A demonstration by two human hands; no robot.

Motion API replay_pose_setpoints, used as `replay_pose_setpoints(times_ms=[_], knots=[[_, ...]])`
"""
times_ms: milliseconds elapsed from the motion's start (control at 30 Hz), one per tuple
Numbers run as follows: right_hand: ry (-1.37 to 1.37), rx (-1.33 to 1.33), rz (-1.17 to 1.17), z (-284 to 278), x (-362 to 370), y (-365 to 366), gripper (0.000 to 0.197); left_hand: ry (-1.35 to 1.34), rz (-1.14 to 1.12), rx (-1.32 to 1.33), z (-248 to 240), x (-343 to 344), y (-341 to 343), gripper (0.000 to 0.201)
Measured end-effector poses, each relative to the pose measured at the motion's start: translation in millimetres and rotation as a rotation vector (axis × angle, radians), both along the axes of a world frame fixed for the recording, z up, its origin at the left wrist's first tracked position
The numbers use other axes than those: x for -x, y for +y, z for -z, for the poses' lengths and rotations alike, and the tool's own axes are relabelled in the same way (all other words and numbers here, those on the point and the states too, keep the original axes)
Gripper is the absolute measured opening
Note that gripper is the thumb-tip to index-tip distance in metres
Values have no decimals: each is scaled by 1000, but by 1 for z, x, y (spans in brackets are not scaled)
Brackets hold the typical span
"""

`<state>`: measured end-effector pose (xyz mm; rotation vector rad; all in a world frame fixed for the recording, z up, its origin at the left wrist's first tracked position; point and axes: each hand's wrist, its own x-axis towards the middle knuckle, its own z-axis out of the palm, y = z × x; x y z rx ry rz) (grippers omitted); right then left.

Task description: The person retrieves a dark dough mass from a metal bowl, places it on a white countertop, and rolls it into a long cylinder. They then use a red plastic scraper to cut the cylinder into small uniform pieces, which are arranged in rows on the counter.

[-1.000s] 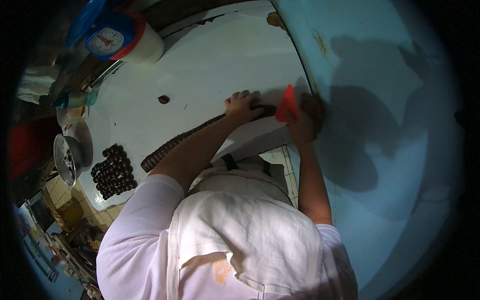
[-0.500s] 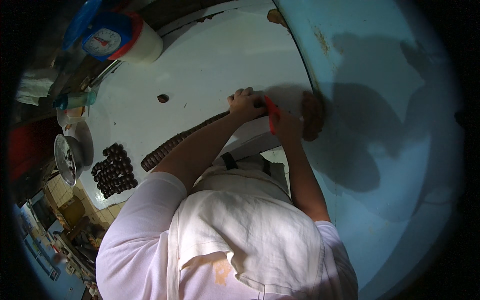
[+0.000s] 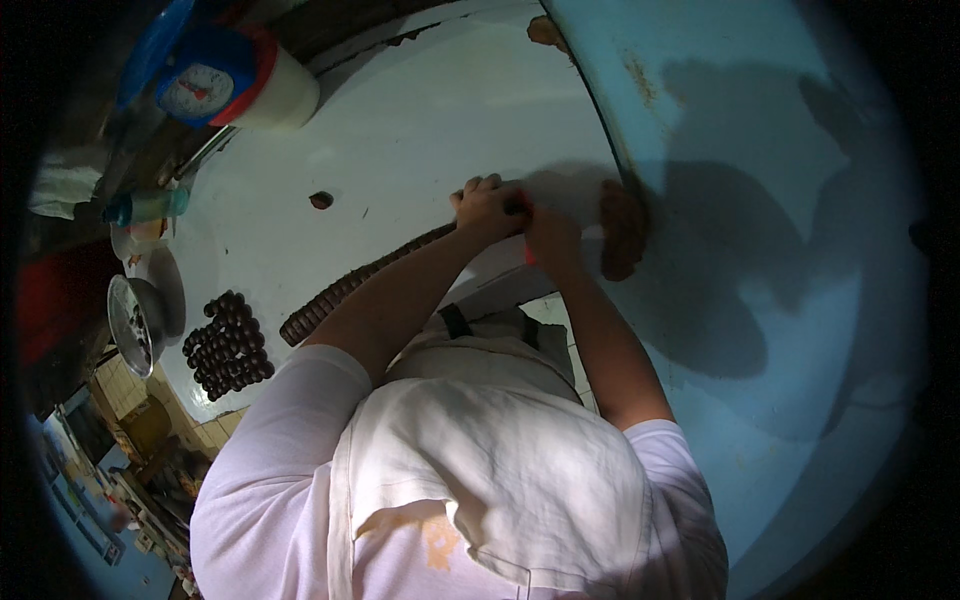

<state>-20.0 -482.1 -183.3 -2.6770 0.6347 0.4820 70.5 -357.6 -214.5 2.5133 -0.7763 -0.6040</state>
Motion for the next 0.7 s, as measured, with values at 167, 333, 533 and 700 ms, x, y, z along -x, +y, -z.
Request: replay_pose_setpoints(times_ms=[167, 333, 533, 700], knots=[[-174, -48, 69, -17, 11, -14, 31, 89, 81, -78, -8, -9, 2, 64], [-166, 77, 220, -48, 30, -38, 37, 235, 93, -112, -19, -11, -2, 64], [-197, 18, 208, -39, 39, -38, 35, 196, 91, -102, -15, -5, -16, 57], [-148, 81, 59, -28, 38, -23, 27, 161, -8, -14, -12, 1, -19, 37]])
